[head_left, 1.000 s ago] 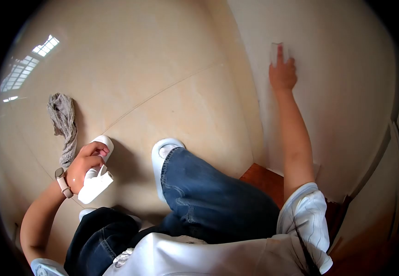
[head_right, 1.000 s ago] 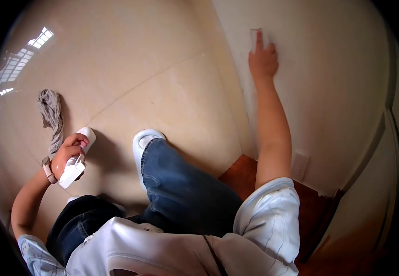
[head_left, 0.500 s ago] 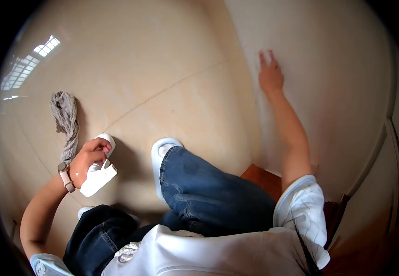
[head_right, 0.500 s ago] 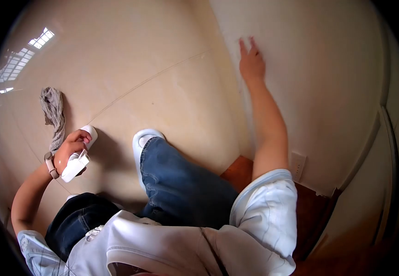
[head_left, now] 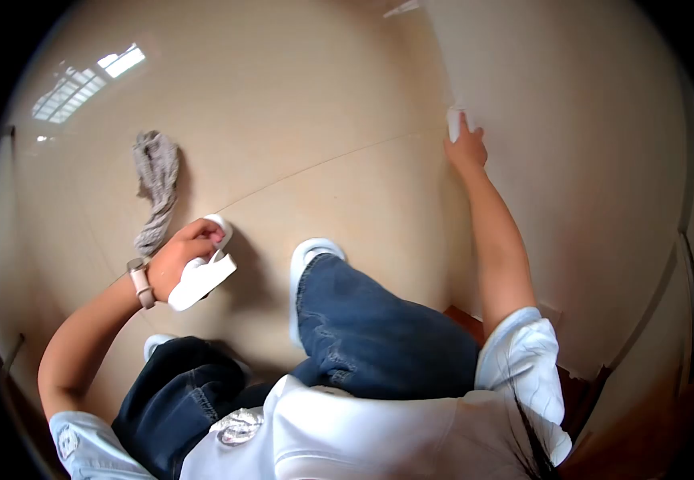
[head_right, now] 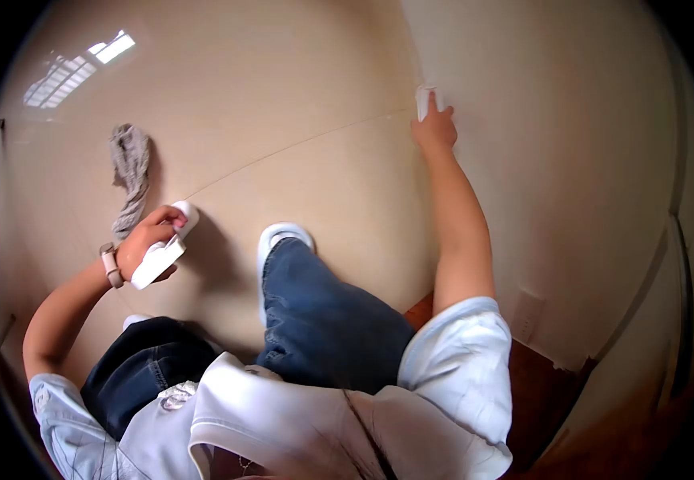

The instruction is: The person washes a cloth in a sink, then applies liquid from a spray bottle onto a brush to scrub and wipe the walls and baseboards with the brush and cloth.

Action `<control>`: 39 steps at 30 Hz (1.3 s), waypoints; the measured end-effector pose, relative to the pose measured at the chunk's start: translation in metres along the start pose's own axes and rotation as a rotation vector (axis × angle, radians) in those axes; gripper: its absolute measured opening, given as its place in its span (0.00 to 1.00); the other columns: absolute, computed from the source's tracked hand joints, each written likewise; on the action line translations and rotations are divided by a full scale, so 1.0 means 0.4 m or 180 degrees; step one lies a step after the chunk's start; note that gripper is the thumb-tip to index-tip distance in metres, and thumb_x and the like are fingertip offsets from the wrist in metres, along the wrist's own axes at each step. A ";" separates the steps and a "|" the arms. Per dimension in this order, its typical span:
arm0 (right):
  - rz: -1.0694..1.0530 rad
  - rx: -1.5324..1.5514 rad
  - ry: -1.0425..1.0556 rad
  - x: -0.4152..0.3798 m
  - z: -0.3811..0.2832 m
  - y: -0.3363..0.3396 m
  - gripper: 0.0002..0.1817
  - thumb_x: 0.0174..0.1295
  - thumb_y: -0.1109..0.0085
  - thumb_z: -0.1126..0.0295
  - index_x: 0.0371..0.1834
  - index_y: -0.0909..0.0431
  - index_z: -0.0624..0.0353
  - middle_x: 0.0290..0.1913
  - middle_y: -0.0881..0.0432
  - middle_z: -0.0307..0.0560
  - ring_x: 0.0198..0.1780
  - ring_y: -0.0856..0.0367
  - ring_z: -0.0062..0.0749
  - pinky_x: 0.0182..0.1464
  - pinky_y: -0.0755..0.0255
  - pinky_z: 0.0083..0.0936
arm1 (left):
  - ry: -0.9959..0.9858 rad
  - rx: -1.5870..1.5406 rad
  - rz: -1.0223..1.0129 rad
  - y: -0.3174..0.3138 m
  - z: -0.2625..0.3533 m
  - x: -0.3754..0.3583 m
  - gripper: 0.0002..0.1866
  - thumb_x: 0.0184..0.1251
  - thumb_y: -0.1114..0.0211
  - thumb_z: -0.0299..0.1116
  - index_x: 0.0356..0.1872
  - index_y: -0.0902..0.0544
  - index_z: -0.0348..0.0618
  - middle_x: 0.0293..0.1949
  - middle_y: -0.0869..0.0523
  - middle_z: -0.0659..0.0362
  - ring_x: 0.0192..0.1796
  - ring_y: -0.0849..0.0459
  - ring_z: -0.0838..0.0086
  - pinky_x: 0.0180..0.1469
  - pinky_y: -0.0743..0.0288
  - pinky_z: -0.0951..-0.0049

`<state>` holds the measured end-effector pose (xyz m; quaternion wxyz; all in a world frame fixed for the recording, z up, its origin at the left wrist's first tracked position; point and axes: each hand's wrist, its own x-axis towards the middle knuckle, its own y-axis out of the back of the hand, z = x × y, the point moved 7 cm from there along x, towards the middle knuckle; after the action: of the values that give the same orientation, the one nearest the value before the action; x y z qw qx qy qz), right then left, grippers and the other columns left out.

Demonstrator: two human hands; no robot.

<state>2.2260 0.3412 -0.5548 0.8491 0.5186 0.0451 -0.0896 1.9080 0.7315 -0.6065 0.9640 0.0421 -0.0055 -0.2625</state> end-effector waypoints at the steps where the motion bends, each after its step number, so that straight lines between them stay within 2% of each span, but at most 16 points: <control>1: -0.0051 0.0057 0.0042 -0.021 -0.047 -0.017 0.40 0.51 0.41 0.63 0.68 0.48 0.47 0.60 0.37 0.60 0.50 0.24 0.44 0.47 0.26 0.38 | 0.0025 0.0120 0.0001 0.003 -0.003 -0.004 0.14 0.41 0.32 0.32 0.28 0.25 0.35 0.46 0.30 0.45 0.47 0.27 0.56 0.53 0.32 0.65; 4: -0.0402 0.4015 -0.0323 -0.007 -0.135 -0.142 0.40 0.44 0.32 0.60 0.56 0.47 0.64 0.38 0.25 0.55 0.40 0.21 0.34 0.40 0.24 0.31 | 0.0126 0.0154 0.0045 0.005 -0.025 -0.016 0.18 0.32 0.32 0.28 0.28 0.27 0.35 0.49 0.31 0.45 0.51 0.29 0.53 0.56 0.34 0.62; 5: -0.1927 0.4694 -0.0233 -0.019 -0.206 -0.206 0.34 0.47 0.35 0.60 0.53 0.40 0.63 0.33 0.23 0.50 0.36 0.20 0.33 0.39 0.24 0.27 | 0.0171 0.0159 0.0068 0.010 -0.028 -0.013 0.18 0.32 0.32 0.28 0.28 0.27 0.35 0.49 0.31 0.45 0.51 0.29 0.53 0.56 0.34 0.62; 7: -0.3259 0.5712 0.0127 -0.096 -0.353 -0.226 0.25 0.54 0.41 0.60 0.49 0.33 0.64 0.36 0.21 0.49 0.37 0.20 0.33 0.42 0.23 0.28 | 0.0008 0.0475 -0.0041 0.007 -0.006 -0.010 0.18 0.32 0.31 0.28 0.28 0.27 0.36 0.49 0.32 0.45 0.51 0.29 0.53 0.56 0.34 0.62; 11: -0.5284 0.5985 0.0675 -0.277 -0.600 -0.237 0.24 0.65 0.61 0.57 0.54 0.32 0.65 0.46 0.21 0.53 0.42 0.19 0.38 0.44 0.23 0.34 | 0.0069 0.0374 0.0042 0.006 -0.013 -0.013 0.20 0.35 0.30 0.33 0.31 0.26 0.36 0.49 0.32 0.45 0.51 0.29 0.55 0.56 0.34 0.63; 13: -0.5731 0.5896 0.0765 -0.319 -0.690 -0.264 0.26 0.67 0.65 0.53 0.56 0.33 0.63 0.46 0.21 0.54 0.42 0.20 0.39 0.45 0.24 0.35 | 0.0240 0.0333 0.0095 0.006 -0.021 -0.020 0.20 0.36 0.30 0.34 0.32 0.25 0.36 0.50 0.32 0.45 0.51 0.29 0.55 0.57 0.35 0.62; 17: -0.5043 0.5170 0.0694 -0.368 -0.763 -0.325 0.26 0.67 0.68 0.51 0.54 0.29 0.59 0.43 0.20 0.53 0.40 0.19 0.38 0.42 0.24 0.34 | 0.0430 0.0344 0.0124 0.004 -0.061 -0.053 0.32 0.38 0.32 0.36 0.50 0.30 0.37 0.55 0.36 0.43 0.57 0.33 0.51 0.59 0.38 0.60; 19: -0.3308 0.2337 0.1897 -0.325 -0.749 -0.353 0.23 0.66 0.65 0.53 0.46 0.24 0.58 0.37 0.18 0.54 0.38 0.19 0.40 0.38 0.25 0.35 | 0.0364 0.0761 0.0327 0.021 -0.048 -0.061 0.39 0.40 0.34 0.39 0.58 0.37 0.38 0.59 0.40 0.41 0.63 0.40 0.47 0.63 0.44 0.57; 20: -0.3313 0.2370 0.1931 -0.332 -0.745 -0.349 0.23 0.66 0.65 0.53 0.46 0.24 0.58 0.37 0.18 0.54 0.38 0.19 0.40 0.38 0.25 0.35 | 0.0500 0.0861 0.0257 0.033 -0.053 -0.068 0.41 0.40 0.36 0.40 0.60 0.39 0.39 0.61 0.43 0.40 0.65 0.45 0.46 0.65 0.48 0.55; 22: -0.0975 0.0838 0.2691 -0.339 -0.701 -0.193 0.19 0.62 0.60 0.56 0.39 0.22 0.58 0.32 0.19 0.55 0.37 0.20 0.44 0.36 0.27 0.38 | 0.0543 0.1213 0.0679 0.097 -0.092 -0.111 0.42 0.38 0.35 0.39 0.60 0.39 0.41 0.61 0.43 0.40 0.65 0.44 0.47 0.66 0.48 0.55; 27: -0.0715 0.1445 0.2557 -0.358 -0.664 -0.139 0.16 0.57 0.55 0.60 0.39 0.24 0.58 0.33 0.19 0.54 0.37 0.21 0.49 0.37 0.28 0.42 | 0.1609 0.2378 0.1974 0.246 -0.201 -0.107 0.42 0.40 0.31 0.38 0.60 0.39 0.37 0.61 0.41 0.41 0.64 0.40 0.51 0.64 0.42 0.60; 29: -0.0491 0.1707 0.2647 -0.376 -0.672 -0.093 0.15 0.57 0.54 0.60 0.40 0.24 0.58 0.33 0.19 0.54 0.36 0.21 0.48 0.37 0.28 0.42 | 0.2546 0.1710 0.2554 0.275 -0.288 -0.104 0.39 0.43 0.30 0.38 0.57 0.37 0.32 0.54 0.30 0.45 0.58 0.31 0.58 0.61 0.38 0.65; 30: -0.0522 0.1955 0.2774 -0.392 -0.694 -0.071 0.15 0.56 0.52 0.61 0.40 0.25 0.58 0.32 0.20 0.53 0.35 0.21 0.47 0.37 0.28 0.40 | 0.2532 0.1707 0.2557 0.286 -0.293 -0.085 0.39 0.43 0.30 0.38 0.57 0.37 0.32 0.54 0.30 0.45 0.58 0.31 0.58 0.61 0.38 0.65; 32: -0.0532 0.2196 0.2925 -0.420 -0.726 -0.028 0.14 0.54 0.49 0.63 0.40 0.25 0.59 0.31 0.20 0.52 0.33 0.21 0.46 0.36 0.28 0.38 | 0.3824 0.0247 0.2350 0.264 -0.370 -0.110 0.32 0.46 0.30 0.39 0.51 0.30 0.31 0.44 0.22 0.51 0.52 0.25 0.66 0.57 0.35 0.70; 36: -0.1614 0.3376 0.3104 -0.464 -0.772 -0.030 0.19 0.52 0.42 0.62 0.45 0.26 0.60 0.33 0.21 0.47 0.34 0.22 0.36 0.38 0.29 0.31 | 0.3038 -0.1461 0.2116 0.256 -0.427 -0.124 0.17 0.51 0.33 0.35 0.41 0.24 0.41 0.42 0.19 0.58 0.47 0.23 0.74 0.49 0.30 0.74; 39: -0.2314 0.3984 0.3075 -0.476 -0.802 -0.025 0.27 0.51 0.38 0.59 0.52 0.29 0.61 0.43 0.23 0.47 0.40 0.23 0.33 0.42 0.29 0.29 | 0.2120 -0.2363 0.2431 0.283 -0.248 -0.065 0.20 0.51 0.32 0.35 0.44 0.26 0.42 0.43 0.21 0.59 0.49 0.24 0.73 0.46 0.29 0.73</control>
<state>2.0428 0.6419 -0.6782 0.2146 0.8248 0.5057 -0.1337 1.9461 0.8495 -0.6954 0.8901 -0.2208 0.3720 0.1432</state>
